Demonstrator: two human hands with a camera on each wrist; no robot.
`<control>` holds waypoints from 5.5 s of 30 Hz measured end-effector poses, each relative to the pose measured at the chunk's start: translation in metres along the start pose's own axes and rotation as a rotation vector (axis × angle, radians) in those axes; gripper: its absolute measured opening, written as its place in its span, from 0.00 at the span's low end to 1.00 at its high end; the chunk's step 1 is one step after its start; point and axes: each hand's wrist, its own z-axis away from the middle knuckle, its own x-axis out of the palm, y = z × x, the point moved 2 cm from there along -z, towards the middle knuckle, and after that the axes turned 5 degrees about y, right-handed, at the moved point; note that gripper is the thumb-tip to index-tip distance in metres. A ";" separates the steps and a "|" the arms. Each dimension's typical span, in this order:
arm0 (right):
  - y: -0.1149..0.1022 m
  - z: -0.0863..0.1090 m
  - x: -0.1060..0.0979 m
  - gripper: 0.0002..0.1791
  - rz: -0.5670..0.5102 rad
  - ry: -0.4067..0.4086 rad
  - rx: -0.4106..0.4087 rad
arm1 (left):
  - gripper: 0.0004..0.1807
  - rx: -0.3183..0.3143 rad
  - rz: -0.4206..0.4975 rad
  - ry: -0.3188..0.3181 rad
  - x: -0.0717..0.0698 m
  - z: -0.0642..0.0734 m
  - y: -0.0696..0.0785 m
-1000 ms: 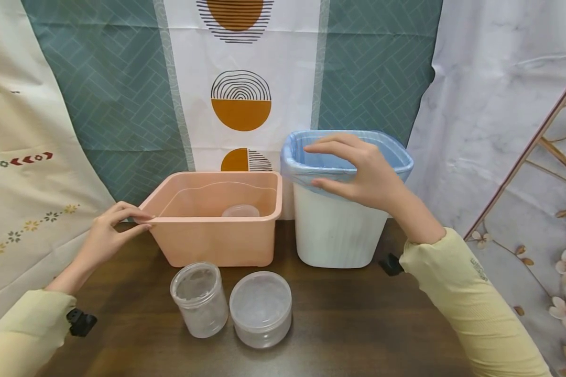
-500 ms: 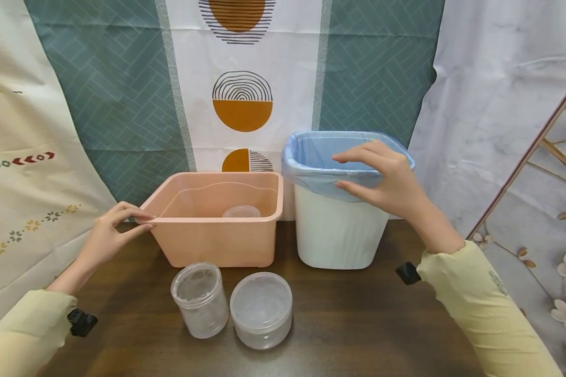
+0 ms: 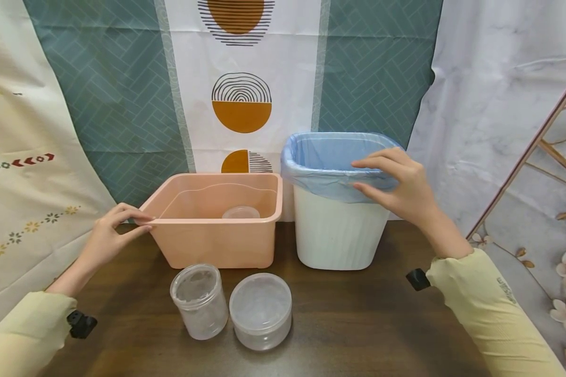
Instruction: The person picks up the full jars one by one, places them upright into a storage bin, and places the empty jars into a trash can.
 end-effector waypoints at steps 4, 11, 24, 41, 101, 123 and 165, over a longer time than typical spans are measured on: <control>0.006 0.005 -0.004 0.26 0.019 0.017 0.017 | 0.13 0.001 0.004 0.004 0.000 0.000 0.000; 0.011 0.010 -0.008 0.26 0.042 0.040 0.042 | 0.13 -0.012 -0.004 0.001 0.000 0.000 0.000; 0.005 0.011 -0.013 0.32 0.057 0.048 0.066 | 0.14 0.004 0.006 0.012 0.001 0.002 0.000; 0.001 0.013 -0.002 0.31 0.083 0.126 0.079 | 0.13 0.004 0.008 0.016 0.002 0.002 -0.004; -0.003 0.032 0.033 0.07 0.175 0.518 0.259 | 0.21 0.099 -0.010 -0.097 -0.012 -0.014 0.016; -0.001 0.032 0.035 0.12 0.201 0.509 0.236 | 0.27 0.288 0.031 -0.474 0.009 -0.026 0.095; -0.001 0.032 0.035 0.12 0.201 0.492 0.230 | 0.44 0.286 0.020 -1.122 0.043 0.002 0.125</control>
